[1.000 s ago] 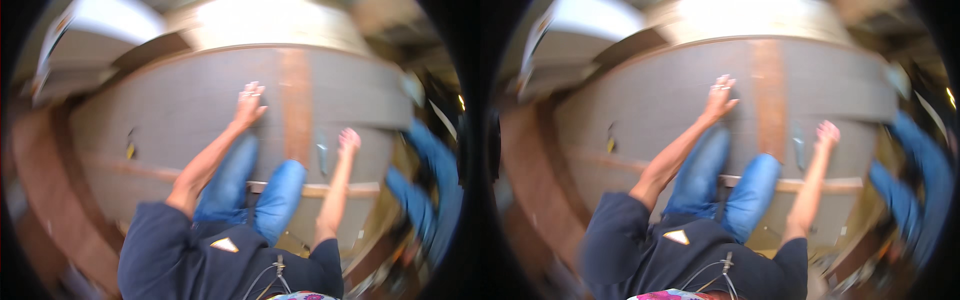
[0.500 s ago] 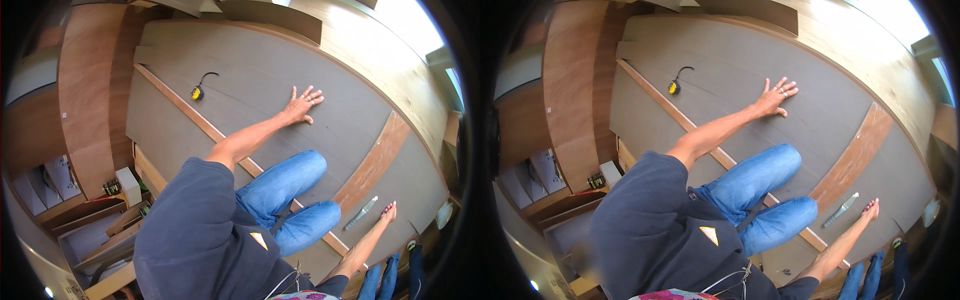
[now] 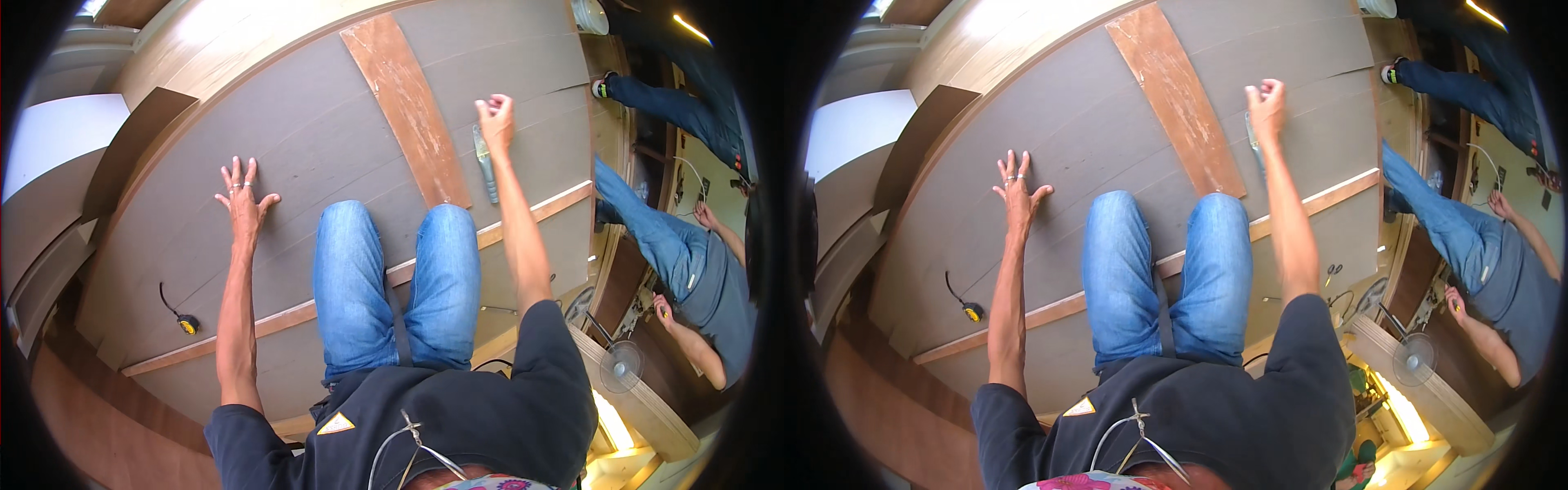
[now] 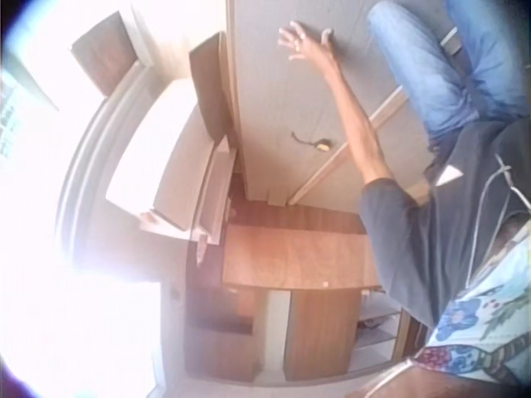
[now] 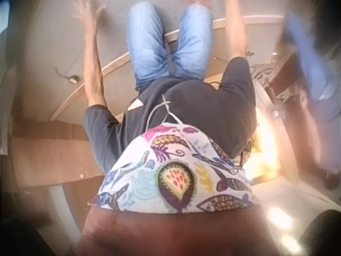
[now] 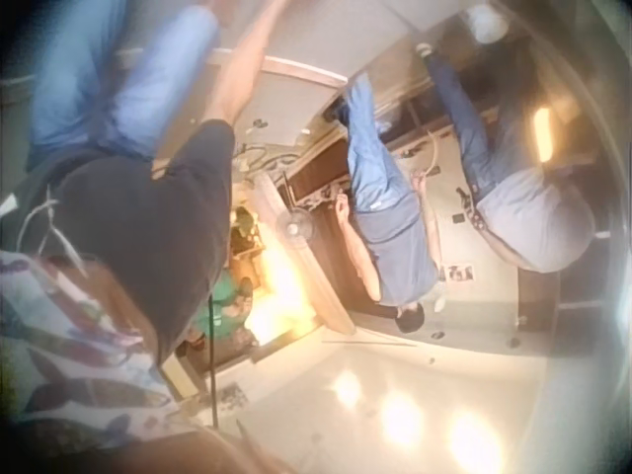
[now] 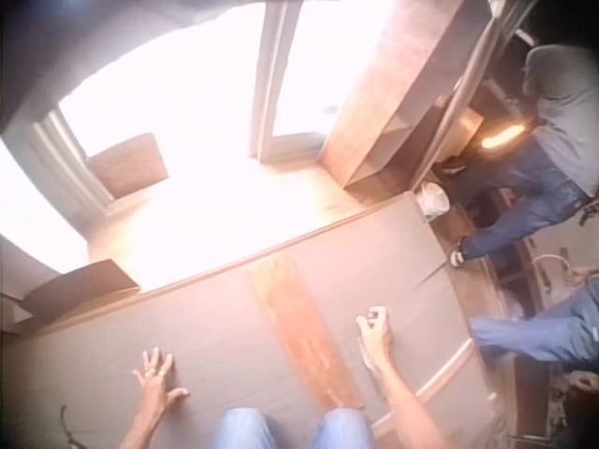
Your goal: The person uses a knife to cut a section of insulation material against a wood guide, then uses a tape measure and pencil to mark the material for further cuts.
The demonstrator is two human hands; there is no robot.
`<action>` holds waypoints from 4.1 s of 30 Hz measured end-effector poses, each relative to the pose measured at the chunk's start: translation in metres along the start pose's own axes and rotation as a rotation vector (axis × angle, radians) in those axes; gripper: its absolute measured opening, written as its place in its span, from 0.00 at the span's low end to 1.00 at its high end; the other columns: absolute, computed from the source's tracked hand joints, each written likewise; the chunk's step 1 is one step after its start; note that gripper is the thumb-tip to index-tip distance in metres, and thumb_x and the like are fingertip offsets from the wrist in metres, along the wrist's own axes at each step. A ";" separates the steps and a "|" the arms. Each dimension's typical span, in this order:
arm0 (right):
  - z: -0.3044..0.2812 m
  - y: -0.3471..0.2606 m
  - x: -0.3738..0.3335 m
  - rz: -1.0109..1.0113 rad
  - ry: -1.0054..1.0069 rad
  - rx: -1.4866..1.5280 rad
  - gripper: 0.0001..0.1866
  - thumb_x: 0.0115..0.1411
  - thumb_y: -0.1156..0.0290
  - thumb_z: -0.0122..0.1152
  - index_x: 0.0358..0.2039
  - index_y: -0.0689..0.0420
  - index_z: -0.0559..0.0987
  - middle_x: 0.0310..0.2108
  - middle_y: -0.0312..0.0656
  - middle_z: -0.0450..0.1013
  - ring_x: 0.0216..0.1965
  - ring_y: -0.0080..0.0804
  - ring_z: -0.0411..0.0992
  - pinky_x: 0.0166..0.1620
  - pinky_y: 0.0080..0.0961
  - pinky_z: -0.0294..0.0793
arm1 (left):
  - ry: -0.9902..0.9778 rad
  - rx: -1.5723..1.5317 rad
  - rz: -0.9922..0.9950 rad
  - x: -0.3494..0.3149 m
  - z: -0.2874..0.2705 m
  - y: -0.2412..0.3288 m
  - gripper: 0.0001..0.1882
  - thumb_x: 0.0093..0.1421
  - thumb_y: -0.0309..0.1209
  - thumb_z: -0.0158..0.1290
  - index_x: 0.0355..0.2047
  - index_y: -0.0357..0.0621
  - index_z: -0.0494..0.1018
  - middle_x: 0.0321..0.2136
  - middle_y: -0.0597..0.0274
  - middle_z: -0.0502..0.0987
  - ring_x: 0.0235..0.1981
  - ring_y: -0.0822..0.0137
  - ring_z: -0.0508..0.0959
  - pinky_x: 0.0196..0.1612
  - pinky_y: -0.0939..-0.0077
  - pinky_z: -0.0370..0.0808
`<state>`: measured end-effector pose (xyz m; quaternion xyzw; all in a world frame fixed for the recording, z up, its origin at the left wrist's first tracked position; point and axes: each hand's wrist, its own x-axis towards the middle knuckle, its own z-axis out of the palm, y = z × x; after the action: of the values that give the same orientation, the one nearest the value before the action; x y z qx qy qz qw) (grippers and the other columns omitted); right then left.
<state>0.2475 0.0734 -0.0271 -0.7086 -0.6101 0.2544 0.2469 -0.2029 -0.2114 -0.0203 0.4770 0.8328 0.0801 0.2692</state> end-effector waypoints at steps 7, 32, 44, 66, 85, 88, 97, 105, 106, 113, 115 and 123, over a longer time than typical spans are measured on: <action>0.074 -0.078 -0.132 -0.284 -0.090 -0.436 0.53 0.41 0.51 0.78 0.66 0.48 0.59 0.64 0.54 0.55 0.64 0.50 0.56 0.64 0.54 0.54 | -0.001 0.014 0.052 -0.003 0.003 -0.008 0.49 0.43 0.38 0.70 0.66 0.68 0.61 0.72 0.64 0.46 0.72 0.50 0.42 0.66 0.26 0.41; 0.093 -0.094 -0.167 -0.113 -0.126 -0.259 0.53 0.39 0.55 0.80 0.66 0.42 0.61 0.67 0.49 0.50 0.68 0.48 0.49 0.66 0.57 0.47 | -0.069 0.067 0.060 -0.005 -0.002 -0.005 0.46 0.46 0.35 0.70 0.65 0.65 0.62 0.72 0.57 0.46 0.72 0.47 0.44 0.67 0.32 0.47; -0.018 -0.016 -0.225 -0.003 -0.213 -0.214 0.48 0.45 0.56 0.76 0.65 0.47 0.62 0.66 0.43 0.55 0.65 0.42 0.56 0.67 0.55 0.49 | 0.029 -0.176 0.472 0.066 0.051 0.141 0.43 0.53 0.42 0.67 0.64 0.44 0.59 0.68 0.48 0.52 0.70 0.46 0.51 0.68 0.50 0.53; 0.015 -0.014 -0.214 -0.016 -0.175 -0.043 0.47 0.42 0.60 0.77 0.64 0.44 0.65 0.65 0.41 0.59 0.64 0.41 0.59 0.65 0.46 0.53 | 0.102 0.166 0.468 0.069 0.106 0.152 0.64 0.38 0.70 0.62 0.70 0.51 0.52 0.70 0.60 0.51 0.73 0.48 0.39 0.68 0.35 0.28; 0.034 -0.020 -0.192 -0.151 -0.238 -0.115 0.54 0.37 0.61 0.80 0.66 0.36 0.62 0.69 0.46 0.49 0.69 0.42 0.50 0.66 0.49 0.51 | 0.187 0.216 0.486 0.069 0.116 0.146 0.60 0.41 0.76 0.56 0.69 0.57 0.56 0.69 0.60 0.53 0.72 0.48 0.41 0.67 0.32 0.29; 0.035 -0.020 -0.192 -0.144 -0.247 -0.116 0.54 0.37 0.60 0.80 0.66 0.36 0.62 0.69 0.45 0.49 0.69 0.42 0.50 0.66 0.49 0.51 | 0.179 0.221 0.480 0.069 0.116 0.147 0.60 0.41 0.76 0.56 0.69 0.57 0.56 0.69 0.60 0.52 0.72 0.47 0.41 0.67 0.32 0.29; 0.035 -0.019 -0.191 -0.146 -0.253 -0.119 0.55 0.37 0.60 0.80 0.67 0.35 0.60 0.69 0.45 0.49 0.69 0.41 0.49 0.66 0.49 0.51 | 0.187 0.245 0.473 0.069 0.117 0.147 0.60 0.41 0.75 0.56 0.68 0.57 0.56 0.69 0.60 0.52 0.72 0.47 0.42 0.67 0.32 0.30; 0.034 -0.019 -0.190 -0.140 -0.267 -0.134 0.55 0.37 0.60 0.80 0.67 0.35 0.60 0.69 0.46 0.48 0.69 0.42 0.50 0.67 0.50 0.50 | 0.216 0.227 0.465 0.069 0.118 0.148 0.61 0.36 0.74 0.60 0.68 0.57 0.59 0.67 0.60 0.56 0.72 0.48 0.43 0.67 0.35 0.28; 0.033 -0.020 -0.190 -0.147 -0.265 -0.132 0.55 0.37 0.60 0.80 0.67 0.35 0.60 0.69 0.46 0.48 0.69 0.42 0.50 0.67 0.50 0.50 | 0.217 0.222 0.466 0.069 0.118 0.149 0.61 0.36 0.74 0.60 0.67 0.57 0.59 0.67 0.60 0.56 0.72 0.48 0.44 0.67 0.36 0.28; 0.032 -0.018 -0.190 -0.151 -0.263 -0.138 0.54 0.37 0.60 0.80 0.66 0.35 0.61 0.69 0.46 0.48 0.69 0.42 0.50 0.67 0.51 0.49 | 0.210 0.231 0.456 0.068 0.117 0.151 0.61 0.36 0.74 0.60 0.68 0.57 0.59 0.67 0.59 0.56 0.72 0.47 0.44 0.67 0.36 0.28; 0.034 -0.018 -0.190 -0.148 -0.262 -0.132 0.54 0.37 0.59 0.80 0.66 0.35 0.62 0.69 0.45 0.48 0.69 0.42 0.49 0.68 0.51 0.49 | 0.191 0.240 0.457 0.068 0.116 0.151 0.62 0.36 0.73 0.61 0.68 0.56 0.57 0.67 0.58 0.56 0.72 0.48 0.43 0.68 0.36 0.28; 0.027 -0.029 -0.186 -0.131 -0.294 -0.143 0.55 0.36 0.58 0.81 0.66 0.37 0.62 0.70 0.44 0.47 0.70 0.44 0.48 0.68 0.53 0.45 | 0.210 -0.055 0.484 0.059 0.078 0.184 0.54 0.46 0.57 0.67 0.68 0.50 0.56 0.68 0.56 0.55 0.72 0.51 0.47 0.68 0.37 0.31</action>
<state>0.1848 -0.1054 -0.0170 -0.6384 -0.7010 0.2944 0.1200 -0.0471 -0.0741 -0.0361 0.6439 0.7155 0.2137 0.1671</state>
